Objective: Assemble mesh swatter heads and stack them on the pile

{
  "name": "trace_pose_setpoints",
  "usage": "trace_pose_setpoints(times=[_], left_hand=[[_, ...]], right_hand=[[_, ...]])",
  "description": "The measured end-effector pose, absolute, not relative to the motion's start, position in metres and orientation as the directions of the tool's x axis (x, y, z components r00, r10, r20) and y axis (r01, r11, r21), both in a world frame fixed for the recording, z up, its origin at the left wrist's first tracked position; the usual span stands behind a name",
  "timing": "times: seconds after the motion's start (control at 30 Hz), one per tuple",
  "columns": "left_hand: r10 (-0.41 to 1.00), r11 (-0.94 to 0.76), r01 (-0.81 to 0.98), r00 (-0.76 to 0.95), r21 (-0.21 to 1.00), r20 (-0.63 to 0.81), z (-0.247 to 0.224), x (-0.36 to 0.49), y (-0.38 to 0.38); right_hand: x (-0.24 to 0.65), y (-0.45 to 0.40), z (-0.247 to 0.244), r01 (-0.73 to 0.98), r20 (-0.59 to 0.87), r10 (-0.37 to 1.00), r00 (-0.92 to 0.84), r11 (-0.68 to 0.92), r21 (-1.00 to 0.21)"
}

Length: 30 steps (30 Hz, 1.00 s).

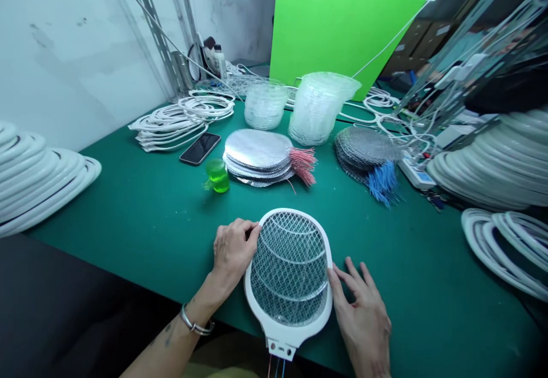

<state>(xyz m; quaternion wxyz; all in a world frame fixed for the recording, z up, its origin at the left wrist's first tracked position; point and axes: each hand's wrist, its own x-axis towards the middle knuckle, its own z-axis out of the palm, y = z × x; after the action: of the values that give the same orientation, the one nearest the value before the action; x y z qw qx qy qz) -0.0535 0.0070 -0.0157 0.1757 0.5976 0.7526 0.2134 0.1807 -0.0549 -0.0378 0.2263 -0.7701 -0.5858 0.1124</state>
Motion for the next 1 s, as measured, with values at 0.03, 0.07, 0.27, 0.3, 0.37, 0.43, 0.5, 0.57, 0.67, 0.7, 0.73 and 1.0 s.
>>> trace_pose_setpoints(times=[0.03,0.07,0.27,0.3,0.37,0.43,0.5,0.57,0.67,0.7,0.73,1.0], left_hand=[[0.975,0.195,0.832,-0.223,0.52,-0.008,-0.016,-0.053,0.007],[0.975,0.194,0.837,-0.222,0.512,-0.007,-0.016,-0.052,0.007],[0.982,0.114,0.911,-0.163,0.396,0.092,-0.021,-0.049,0.007],[0.983,0.103,0.916,-0.154,0.388,0.104,-0.022,-0.049,0.007],[0.983,0.092,0.918,-0.145,0.386,0.111,-0.023,-0.049,0.007],[0.984,0.091,0.918,-0.142,0.386,0.105,-0.025,-0.047,0.006],[0.982,0.086,0.924,-0.141,0.373,0.124,-0.028,-0.044,0.006],[0.981,0.041,0.942,-0.102,0.334,0.167,-0.033,-0.041,0.005],[0.98,-0.109,0.955,0.058,0.276,0.189,-0.037,-0.045,0.006],[0.978,-0.162,0.948,0.118,0.273,0.173,-0.037,-0.049,0.008],[0.974,-0.208,0.938,0.172,0.279,0.148,-0.037,-0.054,0.009],[0.851,-0.483,0.816,0.523,0.316,-0.05,-0.026,-0.085,0.017]], right_hand=[[0.18,-0.056,-0.039,0.881,0.128,0.957,0.259,-0.18,-0.438],[0.179,-0.057,-0.04,0.901,0.158,0.959,0.235,-0.154,-0.406],[0.174,-0.061,-0.048,0.833,0.18,0.937,0.299,-0.164,-0.528],[0.173,-0.061,-0.05,0.832,0.184,0.938,0.296,-0.158,-0.532],[0.171,-0.062,-0.052,0.846,0.2,0.941,0.271,-0.134,-0.517],[0.169,-0.063,-0.056,0.875,0.254,0.932,0.26,-0.116,-0.47],[0.167,-0.064,-0.061,0.92,0.323,0.927,0.191,-0.054,-0.388],[0.168,-0.064,-0.066,0.955,0.352,0.933,0.07,0.039,-0.293],[0.174,-0.06,-0.071,0.963,0.318,0.946,-0.071,0.148,-0.224],[0.176,-0.057,-0.071,0.959,0.302,0.948,-0.102,0.175,-0.224],[0.179,-0.055,-0.07,0.948,0.291,0.946,-0.142,0.214,-0.234],[0.184,-0.048,-0.056,0.893,0.252,0.918,-0.307,0.369,-0.256]])
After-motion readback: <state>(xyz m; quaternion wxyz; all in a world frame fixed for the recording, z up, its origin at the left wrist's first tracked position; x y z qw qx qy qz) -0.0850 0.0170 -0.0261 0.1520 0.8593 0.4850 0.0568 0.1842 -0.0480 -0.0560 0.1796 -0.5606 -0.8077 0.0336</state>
